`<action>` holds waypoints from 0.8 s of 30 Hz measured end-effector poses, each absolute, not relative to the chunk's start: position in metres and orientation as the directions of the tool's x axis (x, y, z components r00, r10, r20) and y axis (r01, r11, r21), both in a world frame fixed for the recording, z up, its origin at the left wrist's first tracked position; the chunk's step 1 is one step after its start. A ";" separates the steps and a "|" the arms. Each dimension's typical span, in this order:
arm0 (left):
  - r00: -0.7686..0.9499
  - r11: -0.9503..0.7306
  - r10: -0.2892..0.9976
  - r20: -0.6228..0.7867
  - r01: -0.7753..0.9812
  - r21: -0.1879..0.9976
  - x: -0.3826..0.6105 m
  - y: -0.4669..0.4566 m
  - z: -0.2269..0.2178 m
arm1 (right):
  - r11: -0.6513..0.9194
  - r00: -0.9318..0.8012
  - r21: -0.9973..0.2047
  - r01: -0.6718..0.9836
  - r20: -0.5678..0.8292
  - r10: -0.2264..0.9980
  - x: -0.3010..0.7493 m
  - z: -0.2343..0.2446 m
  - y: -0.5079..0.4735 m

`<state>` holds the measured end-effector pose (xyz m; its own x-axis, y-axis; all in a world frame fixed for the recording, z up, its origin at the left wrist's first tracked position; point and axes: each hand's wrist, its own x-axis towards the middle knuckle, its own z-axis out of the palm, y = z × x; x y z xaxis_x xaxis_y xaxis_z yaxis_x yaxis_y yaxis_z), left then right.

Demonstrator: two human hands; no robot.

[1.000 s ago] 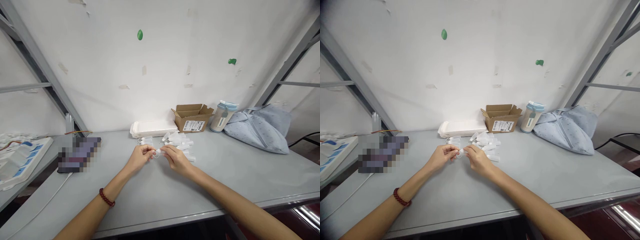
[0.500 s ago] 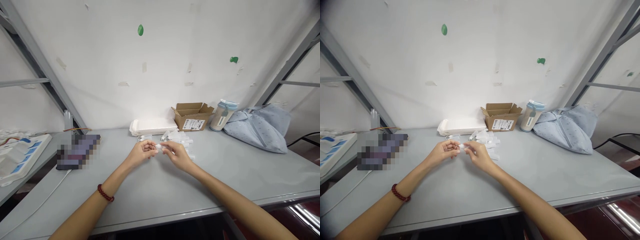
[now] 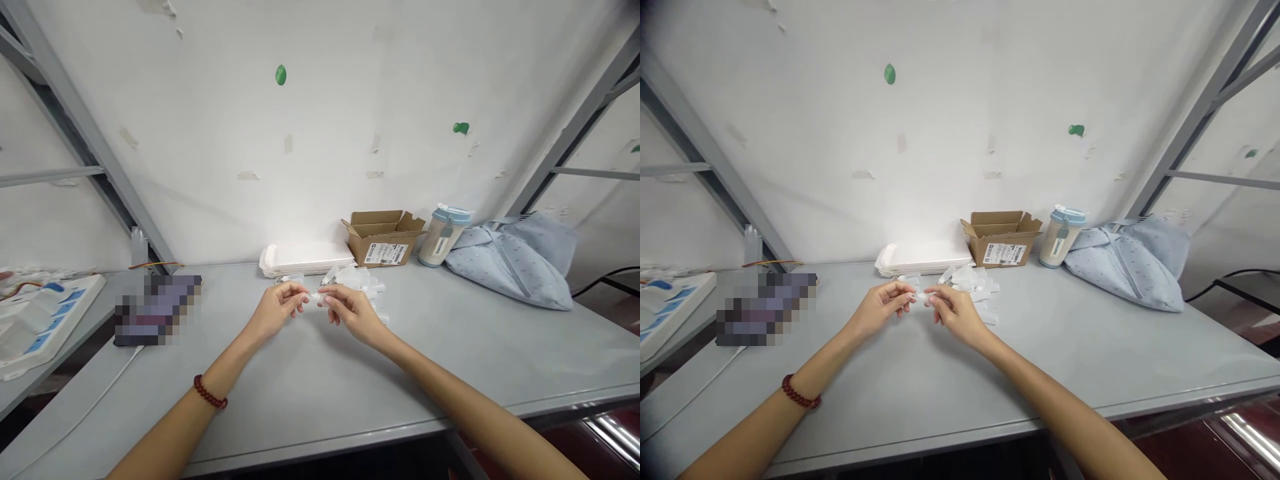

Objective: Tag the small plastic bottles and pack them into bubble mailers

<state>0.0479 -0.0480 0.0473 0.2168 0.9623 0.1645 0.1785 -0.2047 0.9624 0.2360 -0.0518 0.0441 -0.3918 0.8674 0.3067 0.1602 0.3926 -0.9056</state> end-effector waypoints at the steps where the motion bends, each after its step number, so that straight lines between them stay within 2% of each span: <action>1: 0.214 -0.215 0.961 0.173 0.192 0.958 0.048 -0.048 0.046 | 0.370 -0.393 -0.920 0.132 0.294 0.871 0.236 0.043 -0.052; 5: 0.203 -0.237 0.961 0.189 0.246 0.940 0.051 -0.051 0.043 | 0.225 -0.406 -0.974 0.020 0.197 0.892 0.236 0.041 -0.050; 10: 0.232 -0.253 0.952 0.200 0.233 0.939 0.053 -0.055 0.043 | 0.064 -0.447 -0.991 -0.114 0.109 0.888 0.237 0.044 -0.049; 24: 0.230 -0.309 0.941 0.247 0.291 0.906 0.056 -0.060 0.046 | -0.135 -0.484 -0.969 -0.208 -0.018 0.875 0.237 0.043 -0.049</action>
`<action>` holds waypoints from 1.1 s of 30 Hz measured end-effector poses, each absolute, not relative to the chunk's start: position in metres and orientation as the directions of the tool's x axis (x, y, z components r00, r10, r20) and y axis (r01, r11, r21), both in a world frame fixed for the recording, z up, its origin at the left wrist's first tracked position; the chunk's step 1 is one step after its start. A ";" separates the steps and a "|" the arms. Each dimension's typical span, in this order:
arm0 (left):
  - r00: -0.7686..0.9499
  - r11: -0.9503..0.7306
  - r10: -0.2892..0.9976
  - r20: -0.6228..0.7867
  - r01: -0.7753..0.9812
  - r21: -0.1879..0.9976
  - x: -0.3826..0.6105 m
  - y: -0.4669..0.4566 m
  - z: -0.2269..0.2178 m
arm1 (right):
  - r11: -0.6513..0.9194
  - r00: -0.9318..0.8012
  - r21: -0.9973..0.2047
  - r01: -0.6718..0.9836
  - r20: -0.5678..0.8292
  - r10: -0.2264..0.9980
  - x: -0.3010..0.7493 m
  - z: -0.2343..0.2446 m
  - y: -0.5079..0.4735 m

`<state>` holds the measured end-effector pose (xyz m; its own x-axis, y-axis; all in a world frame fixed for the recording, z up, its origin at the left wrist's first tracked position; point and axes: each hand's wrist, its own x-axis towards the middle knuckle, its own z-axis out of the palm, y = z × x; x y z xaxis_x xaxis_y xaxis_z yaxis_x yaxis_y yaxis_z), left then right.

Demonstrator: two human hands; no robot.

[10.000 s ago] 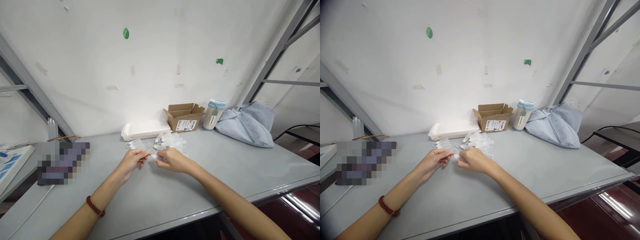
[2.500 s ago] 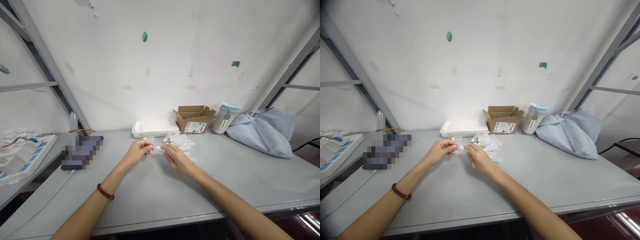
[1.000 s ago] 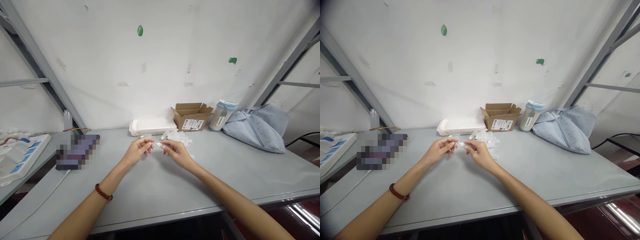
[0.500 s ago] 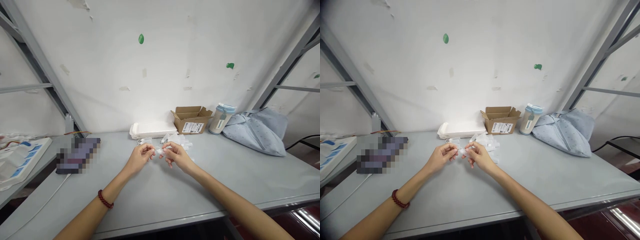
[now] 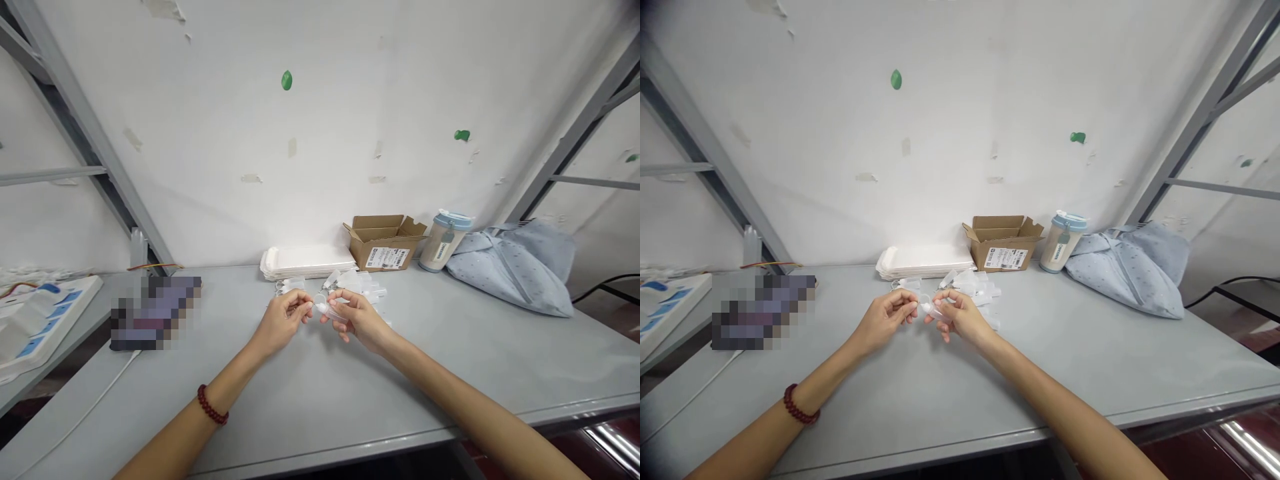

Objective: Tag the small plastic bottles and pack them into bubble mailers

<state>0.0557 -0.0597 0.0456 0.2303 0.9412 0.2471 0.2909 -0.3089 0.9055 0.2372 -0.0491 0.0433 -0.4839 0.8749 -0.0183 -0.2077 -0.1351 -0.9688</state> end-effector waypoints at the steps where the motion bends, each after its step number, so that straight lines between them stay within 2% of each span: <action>1: 0.235 -0.316 0.939 0.252 0.292 0.903 0.056 -0.059 0.045 | -0.154 -0.493 -0.964 -0.218 -0.028 0.870 0.237 0.044 -0.049; 8: 0.262 -0.294 0.938 0.228 0.250 0.922 0.056 -0.058 0.048 | -0.177 -0.480 -0.953 -0.245 -0.039 0.877 0.238 0.047 -0.047; 16: 0.242 -0.279 0.949 0.202 0.343 0.897 0.038 -0.049 0.063 | -0.109 -0.491 -0.991 -0.082 -0.055 0.870 0.238 0.044 -0.041; 19: 0.083 -0.225 0.974 0.210 0.350 0.909 0.022 -0.040 0.067 | -0.015 -0.400 -1.000 0.004 -0.015 0.916 0.242 0.041 -0.035; 22: -0.072 -0.147 0.981 0.179 0.321 0.935 0.009 -0.032 0.064 | 0.211 -0.292 -0.964 0.162 0.157 0.944 0.248 0.038 -0.028; 24: -0.119 -0.093 0.984 0.133 0.293 0.952 0.005 -0.028 0.059 | 0.400 -0.268 -0.867 0.298 0.327 0.906 0.251 0.034 -0.023; 27: -0.150 -0.032 0.986 0.072 0.252 0.967 0.005 -0.024 0.047 | 0.615 -0.316 -0.624 0.482 0.531 0.786 0.254 0.026 -0.017; 30: -0.201 -0.015 0.978 0.062 0.229 0.973 0.008 -0.019 0.033 | 0.685 -0.402 -0.385 0.619 0.594 0.697 0.253 0.017 -0.015; 33: -0.263 -0.024 0.961 0.089 0.240 0.971 0.008 -0.014 0.023 | 0.711 -0.528 -0.123 0.693 0.584 0.616 0.249 0.013 -0.013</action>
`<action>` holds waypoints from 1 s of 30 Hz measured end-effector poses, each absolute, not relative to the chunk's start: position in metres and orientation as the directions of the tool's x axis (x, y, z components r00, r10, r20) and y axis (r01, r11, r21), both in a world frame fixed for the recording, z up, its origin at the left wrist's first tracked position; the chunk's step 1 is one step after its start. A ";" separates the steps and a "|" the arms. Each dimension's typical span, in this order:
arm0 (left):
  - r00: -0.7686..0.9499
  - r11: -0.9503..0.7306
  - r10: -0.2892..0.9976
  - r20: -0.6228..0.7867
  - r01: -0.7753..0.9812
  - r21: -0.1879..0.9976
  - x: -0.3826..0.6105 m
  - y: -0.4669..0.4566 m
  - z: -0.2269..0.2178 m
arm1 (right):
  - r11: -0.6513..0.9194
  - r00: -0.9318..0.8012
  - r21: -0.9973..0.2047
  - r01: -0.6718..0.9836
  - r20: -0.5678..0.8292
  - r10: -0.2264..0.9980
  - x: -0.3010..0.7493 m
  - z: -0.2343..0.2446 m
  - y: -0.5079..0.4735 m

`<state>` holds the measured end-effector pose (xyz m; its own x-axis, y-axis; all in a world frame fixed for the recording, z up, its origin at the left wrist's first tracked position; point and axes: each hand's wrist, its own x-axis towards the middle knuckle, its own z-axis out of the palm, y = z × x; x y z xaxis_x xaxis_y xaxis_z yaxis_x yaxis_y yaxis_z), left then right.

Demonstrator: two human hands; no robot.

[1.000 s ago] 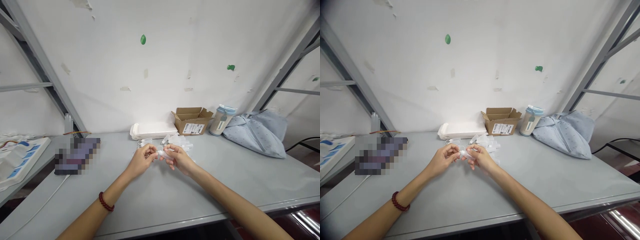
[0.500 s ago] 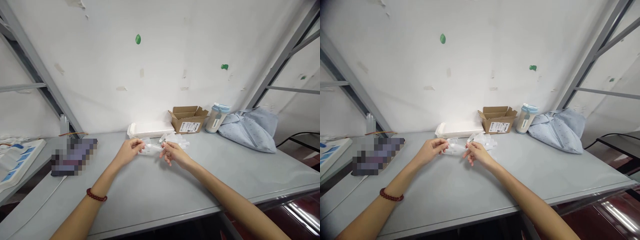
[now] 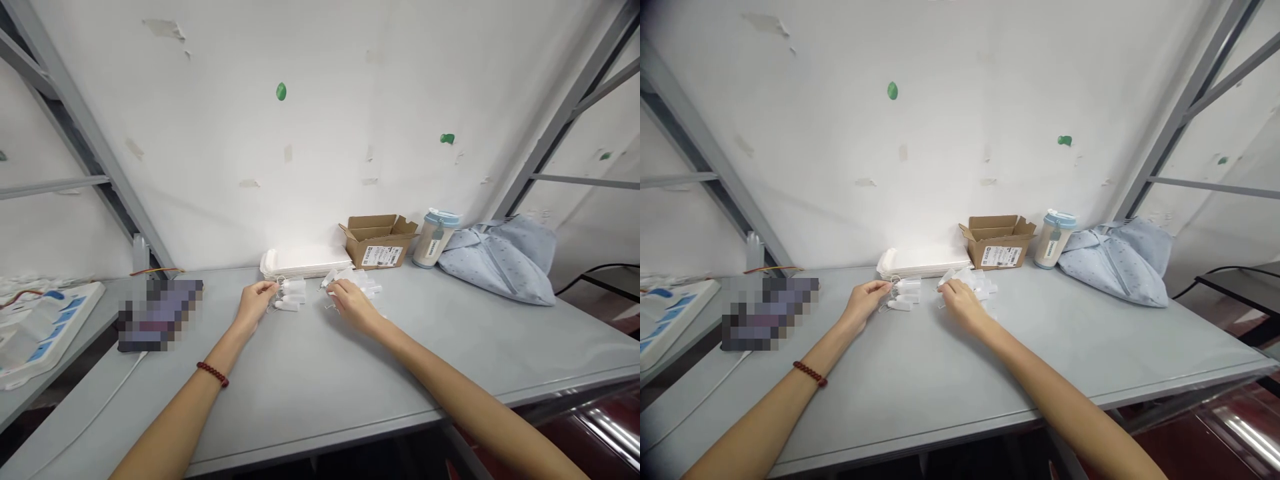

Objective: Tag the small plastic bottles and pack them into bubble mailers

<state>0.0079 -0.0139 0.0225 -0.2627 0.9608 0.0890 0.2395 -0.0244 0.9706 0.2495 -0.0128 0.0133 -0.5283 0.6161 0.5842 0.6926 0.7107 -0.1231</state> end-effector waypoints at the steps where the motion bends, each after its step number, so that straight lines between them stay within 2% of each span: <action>1: -0.269 -0.028 0.958 0.096 0.245 0.969 0.007 -0.012 0.020 | 0.709 -0.567 -0.041 0.704 0.568 0.596 0.247 0.014 -0.012; 4: -0.268 -0.046 0.956 0.121 0.270 0.962 0.005 -0.008 0.016 | 0.671 -0.650 0.153 0.726 0.472 0.596 0.239 0.026 -0.003; 7: -0.315 -0.054 0.935 0.164 0.329 0.943 0.002 -0.005 0.015 | 0.610 -0.682 0.307 0.731 0.291 0.671 0.232 0.040 0.014; 12: -0.377 -0.031 0.905 0.198 0.406 0.914 0.001 -0.002 0.012 | 0.579 -0.653 0.322 0.749 0.204 0.730 0.226 0.041 0.041; 17: -0.350 -0.050 0.901 0.257 0.503 0.863 0.004 -0.006 0.016 | 0.605 -0.682 0.344 0.719 0.178 0.709 0.226 0.042 0.041; 20: -0.322 -0.079 0.895 0.309 0.568 0.819 0.008 -0.012 0.021 | 0.605 -0.690 0.348 0.716 0.221 0.689 0.230 0.050 0.029; 21: -0.303 -0.101 0.891 0.339 0.594 0.798 0.010 -0.015 0.023 | 0.592 -0.684 0.349 0.727 0.292 0.668 0.232 0.052 0.024; 23: -0.244 -0.173 0.878 0.412 0.640 0.748 0.016 -0.021 0.027 | 0.580 -0.640 0.279 0.766 0.426 0.640 0.236 0.050 0.013; 25: -0.175 -0.241 0.878 0.445 0.641 0.729 0.023 -0.027 0.030 | 0.611 -0.580 0.130 0.781 0.514 0.632 0.240 0.041 0.002; 30: 0.012 -0.252 0.956 0.292 0.537 0.805 0.042 -0.038 0.035 | 0.717 -0.523 -0.171 0.676 0.574 0.630 0.245 0.021 -0.011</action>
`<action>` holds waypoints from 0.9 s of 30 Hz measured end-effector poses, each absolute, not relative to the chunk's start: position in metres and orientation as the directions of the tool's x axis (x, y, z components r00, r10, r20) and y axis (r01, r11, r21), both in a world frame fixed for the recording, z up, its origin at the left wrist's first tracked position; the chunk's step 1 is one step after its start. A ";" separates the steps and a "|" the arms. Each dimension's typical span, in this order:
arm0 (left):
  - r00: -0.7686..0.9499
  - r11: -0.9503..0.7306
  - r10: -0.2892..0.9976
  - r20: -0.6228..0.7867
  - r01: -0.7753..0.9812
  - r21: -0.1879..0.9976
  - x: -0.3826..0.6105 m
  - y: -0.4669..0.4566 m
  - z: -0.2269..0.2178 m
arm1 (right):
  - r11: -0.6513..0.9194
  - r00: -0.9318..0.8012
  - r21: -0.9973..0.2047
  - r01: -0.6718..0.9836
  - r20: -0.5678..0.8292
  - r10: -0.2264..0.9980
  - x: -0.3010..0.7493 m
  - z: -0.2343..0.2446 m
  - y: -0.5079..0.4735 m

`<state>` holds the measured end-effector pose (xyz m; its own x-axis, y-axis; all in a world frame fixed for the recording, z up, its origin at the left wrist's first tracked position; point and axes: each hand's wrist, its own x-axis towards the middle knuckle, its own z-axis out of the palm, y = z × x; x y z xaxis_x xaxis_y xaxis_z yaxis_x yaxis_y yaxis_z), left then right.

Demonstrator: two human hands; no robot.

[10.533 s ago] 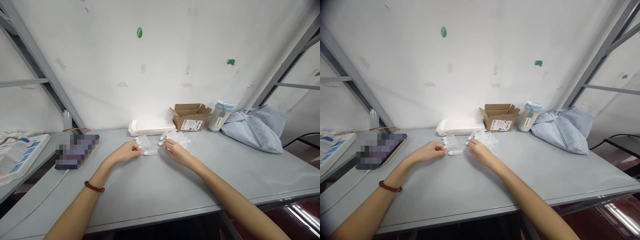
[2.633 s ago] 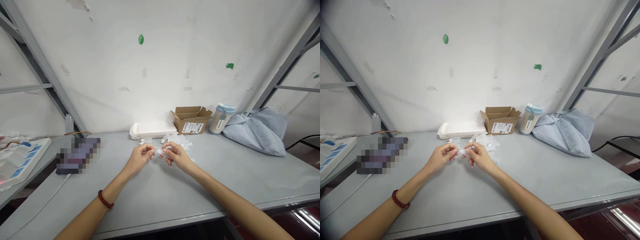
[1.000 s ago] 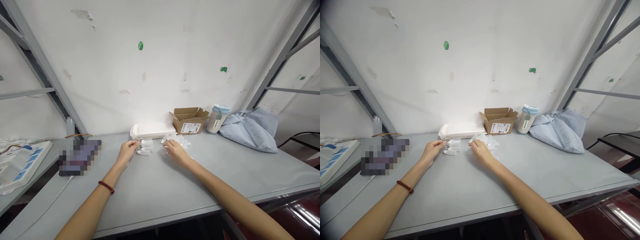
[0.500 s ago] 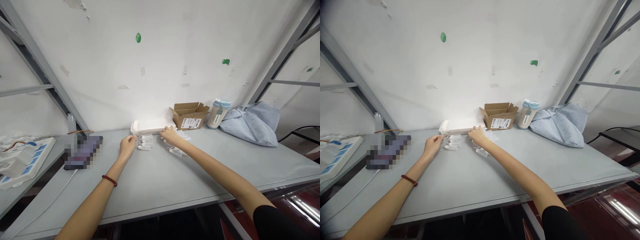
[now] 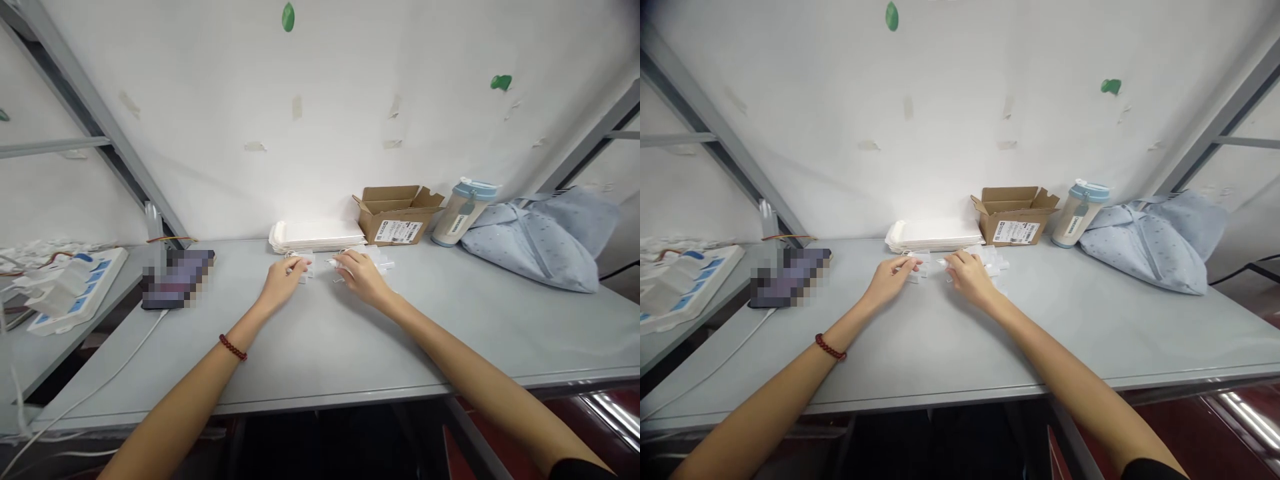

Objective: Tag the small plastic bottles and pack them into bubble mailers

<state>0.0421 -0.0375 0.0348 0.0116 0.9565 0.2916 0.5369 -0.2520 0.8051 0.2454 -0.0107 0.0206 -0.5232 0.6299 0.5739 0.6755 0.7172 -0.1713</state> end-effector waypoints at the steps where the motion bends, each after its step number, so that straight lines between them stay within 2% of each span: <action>1: 0.046 -0.253 0.962 0.270 0.525 0.812 0.045 -0.039 0.035 | 0.733 -0.519 -0.213 0.646 0.581 0.627 0.245 0.020 -0.012; 4: 0.105 -0.269 0.962 0.252 0.520 0.811 0.050 -0.043 0.035 | 0.765 -0.512 -0.293 0.574 0.600 0.614 0.244 0.026 -0.016; 7: 0.156 -0.295 0.956 0.250 0.504 0.812 0.053 -0.046 0.037 | 0.773 -0.508 -0.321 0.548 0.606 0.612 0.242 0.031 -0.021; 11: 0.205 -0.299 0.952 0.228 0.449 0.842 0.055 -0.050 0.042 | 0.793 -0.537 -0.237 0.561 0.625 0.567 0.240 0.029 -0.024; 14: 0.181 -0.235 0.968 0.171 0.439 0.867 0.054 -0.051 0.048 | 0.796 -0.551 -0.144 0.588 0.648 0.525 0.240 0.024 -0.021; 16: 0.170 -0.182 0.978 0.122 0.398 0.899 0.053 -0.051 0.051 | 0.796 -0.555 -0.124 0.592 0.654 0.514 0.240 0.023 -0.020; 23: 0.140 -0.044 0.990 -0.004 0.337 0.941 0.049 -0.051 0.054 | 0.805 -0.558 -0.136 0.577 0.654 0.510 0.243 0.028 -0.021; 27: 0.154 -0.014 0.988 -0.032 0.289 0.957 0.047 -0.050 0.053 | 0.793 -0.539 -0.223 0.566 0.628 0.561 0.247 0.035 -0.022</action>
